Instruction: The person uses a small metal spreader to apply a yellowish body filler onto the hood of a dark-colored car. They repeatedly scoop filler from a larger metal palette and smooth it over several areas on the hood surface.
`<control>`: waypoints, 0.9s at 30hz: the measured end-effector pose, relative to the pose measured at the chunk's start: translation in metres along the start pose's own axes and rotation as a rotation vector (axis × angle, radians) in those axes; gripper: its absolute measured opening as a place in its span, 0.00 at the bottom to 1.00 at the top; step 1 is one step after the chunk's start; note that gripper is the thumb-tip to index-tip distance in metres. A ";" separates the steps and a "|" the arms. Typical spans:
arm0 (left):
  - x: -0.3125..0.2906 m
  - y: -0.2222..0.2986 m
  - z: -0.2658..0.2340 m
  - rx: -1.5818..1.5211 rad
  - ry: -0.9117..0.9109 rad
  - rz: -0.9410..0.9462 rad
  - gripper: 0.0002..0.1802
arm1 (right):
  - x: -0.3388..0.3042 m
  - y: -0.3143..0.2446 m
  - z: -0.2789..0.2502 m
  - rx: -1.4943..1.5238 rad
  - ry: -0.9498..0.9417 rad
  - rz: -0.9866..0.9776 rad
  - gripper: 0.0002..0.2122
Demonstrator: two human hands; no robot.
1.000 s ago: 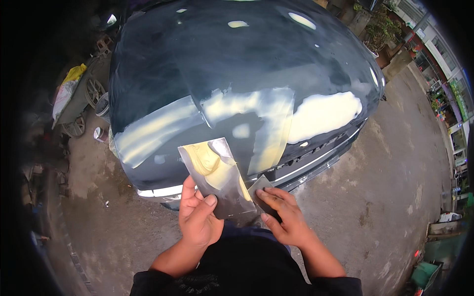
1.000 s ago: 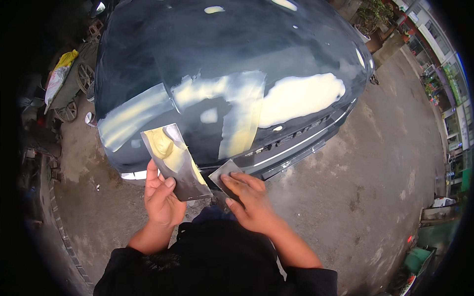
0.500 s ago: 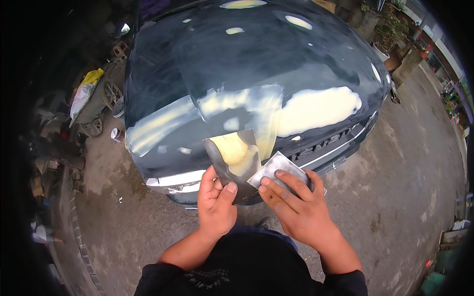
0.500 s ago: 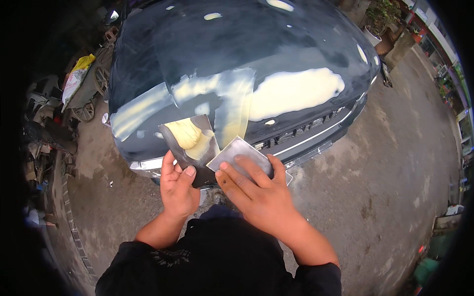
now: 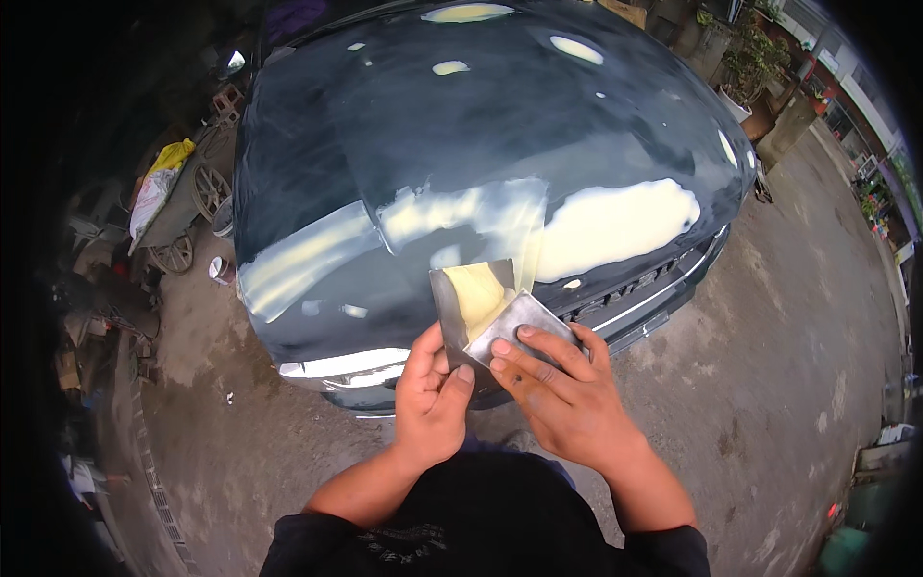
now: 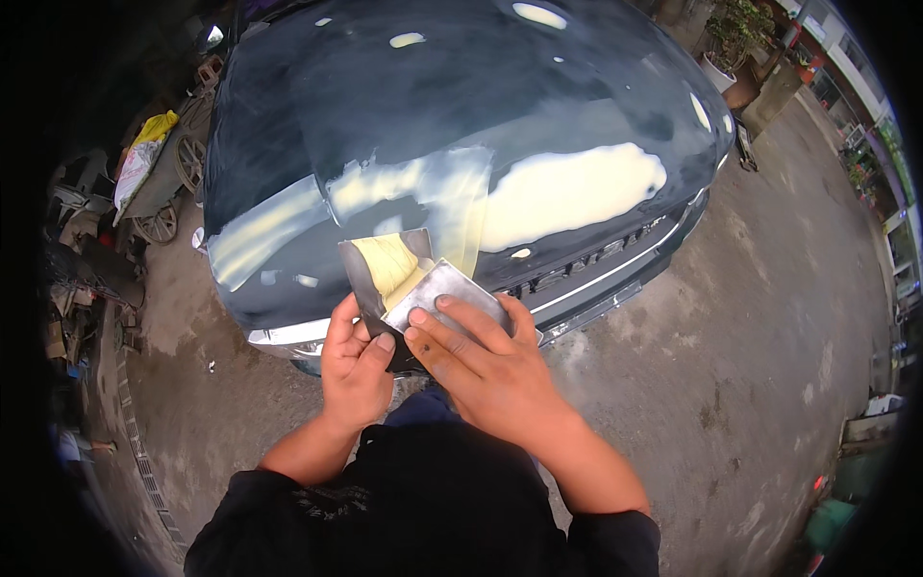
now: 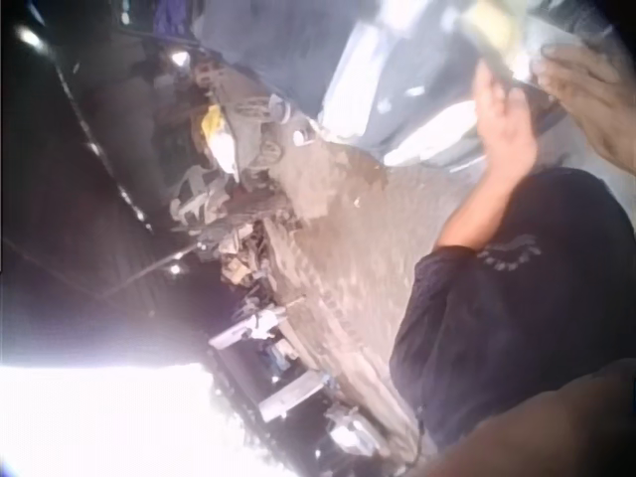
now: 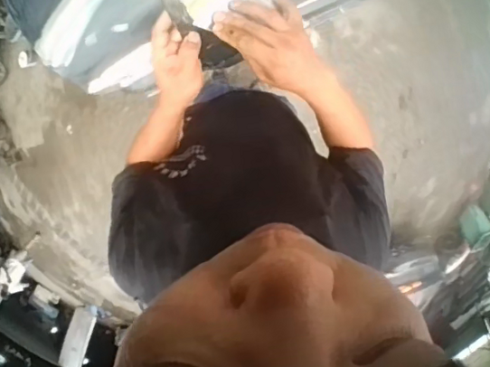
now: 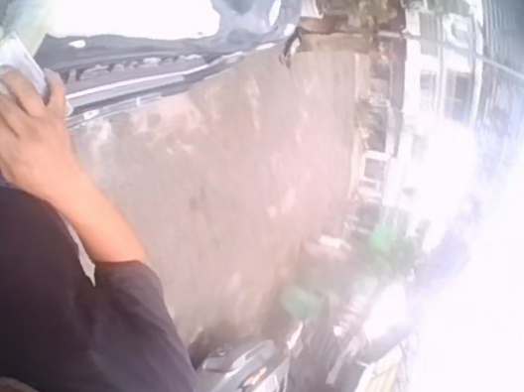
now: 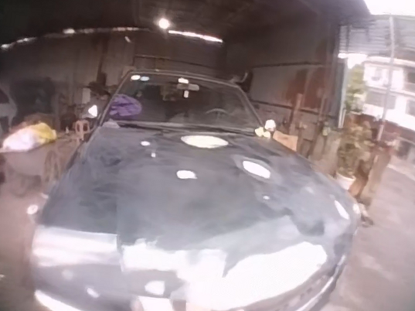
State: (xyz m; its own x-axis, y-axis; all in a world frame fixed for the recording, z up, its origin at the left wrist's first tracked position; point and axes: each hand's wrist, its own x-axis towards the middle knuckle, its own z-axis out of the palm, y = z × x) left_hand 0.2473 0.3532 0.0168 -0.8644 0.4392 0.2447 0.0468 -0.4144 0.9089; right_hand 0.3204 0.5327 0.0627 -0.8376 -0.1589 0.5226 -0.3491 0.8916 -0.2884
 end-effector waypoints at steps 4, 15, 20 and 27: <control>0.012 0.000 -0.027 0.300 -0.004 0.280 0.27 | 0.005 0.024 -0.004 -0.002 -0.065 0.131 0.19; 0.001 -0.013 -0.083 -0.387 -0.102 -0.196 0.31 | 0.110 0.146 -0.007 -0.154 -0.233 0.496 0.21; -0.011 -0.023 -0.093 -0.474 -0.101 -0.341 0.31 | 0.145 0.159 0.002 -0.136 -0.350 0.490 0.20; -0.014 -0.031 -0.099 -0.509 -0.068 -0.388 0.31 | 0.156 0.149 0.011 -0.111 -0.408 0.485 0.21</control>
State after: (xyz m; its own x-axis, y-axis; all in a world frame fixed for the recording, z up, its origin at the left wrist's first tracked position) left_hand 0.2078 0.2806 -0.0479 -0.7362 0.6759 -0.0334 -0.5210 -0.5346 0.6655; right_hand 0.1334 0.6358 0.0923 -0.9896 0.1441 0.0003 0.1365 0.9378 -0.3192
